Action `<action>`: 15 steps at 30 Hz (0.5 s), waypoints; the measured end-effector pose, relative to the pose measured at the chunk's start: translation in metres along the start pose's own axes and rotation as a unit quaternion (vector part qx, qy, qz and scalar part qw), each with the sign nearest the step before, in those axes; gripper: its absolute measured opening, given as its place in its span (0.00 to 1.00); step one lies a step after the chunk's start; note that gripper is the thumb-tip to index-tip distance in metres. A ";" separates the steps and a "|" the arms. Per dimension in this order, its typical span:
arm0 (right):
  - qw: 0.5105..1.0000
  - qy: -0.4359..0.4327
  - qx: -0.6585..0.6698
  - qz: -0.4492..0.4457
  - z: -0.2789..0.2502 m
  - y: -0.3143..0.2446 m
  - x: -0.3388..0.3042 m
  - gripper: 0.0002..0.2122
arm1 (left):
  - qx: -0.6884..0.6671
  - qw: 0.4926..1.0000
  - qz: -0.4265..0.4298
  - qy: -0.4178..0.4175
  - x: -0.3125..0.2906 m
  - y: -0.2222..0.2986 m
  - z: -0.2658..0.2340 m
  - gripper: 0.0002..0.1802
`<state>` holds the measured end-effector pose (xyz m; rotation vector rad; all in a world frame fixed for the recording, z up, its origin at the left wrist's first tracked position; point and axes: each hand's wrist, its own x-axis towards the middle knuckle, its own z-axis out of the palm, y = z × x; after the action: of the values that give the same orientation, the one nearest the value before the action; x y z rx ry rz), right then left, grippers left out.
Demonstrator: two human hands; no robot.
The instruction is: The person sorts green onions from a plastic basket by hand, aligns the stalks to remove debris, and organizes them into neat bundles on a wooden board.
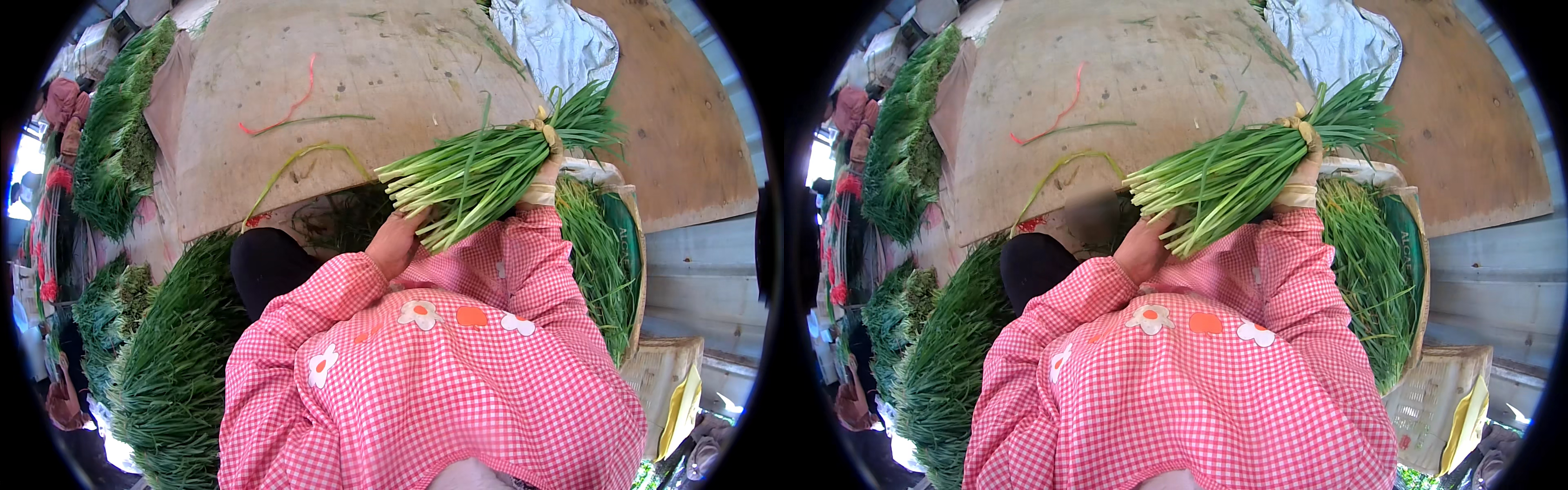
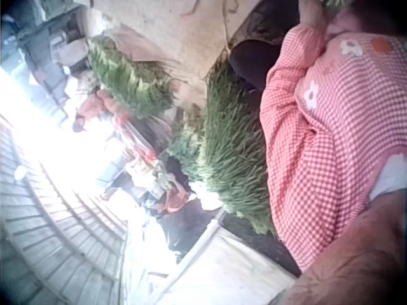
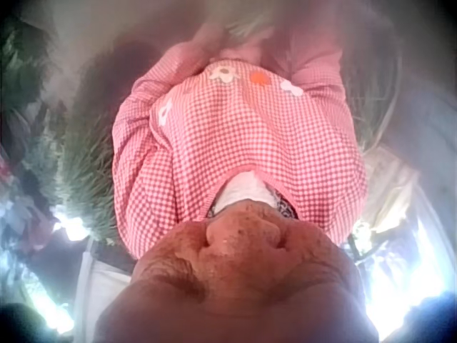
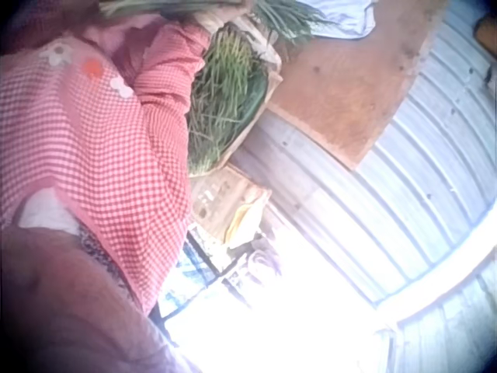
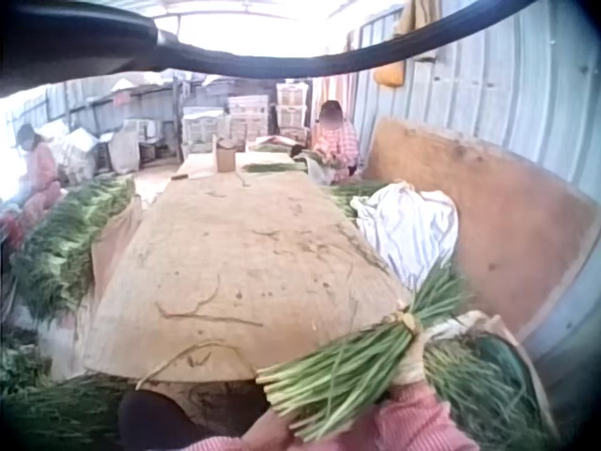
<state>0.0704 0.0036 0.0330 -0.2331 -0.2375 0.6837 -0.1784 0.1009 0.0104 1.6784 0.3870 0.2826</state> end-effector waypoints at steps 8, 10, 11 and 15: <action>0.998 -0.005 0.001 -0.062 -0.008 -0.027 0.004 0.08 | -0.053 0.973 -0.218 -0.057 -0.040 -0.069 -0.070 0.15; 0.997 0.001 -0.005 -0.072 -0.009 -0.026 0.004 0.11 | 0.153 0.959 -0.203 -0.126 -0.047 -0.080 -0.081 0.16; 0.997 0.010 -0.003 -0.070 -0.009 -0.026 0.004 0.11 | 0.163 0.964 -0.180 -0.107 -0.051 -0.079 -0.081 0.17; 0.988 0.066 -0.119 -0.074 0.015 -0.010 -0.002 0.09 | 0.009 0.996 -0.029 0.078 -0.043 -0.053 -0.063 0.17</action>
<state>0.0708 -0.0033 0.0503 -0.4832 -0.2074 0.4904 -0.2476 0.1471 -0.0314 1.6655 0.5553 0.3687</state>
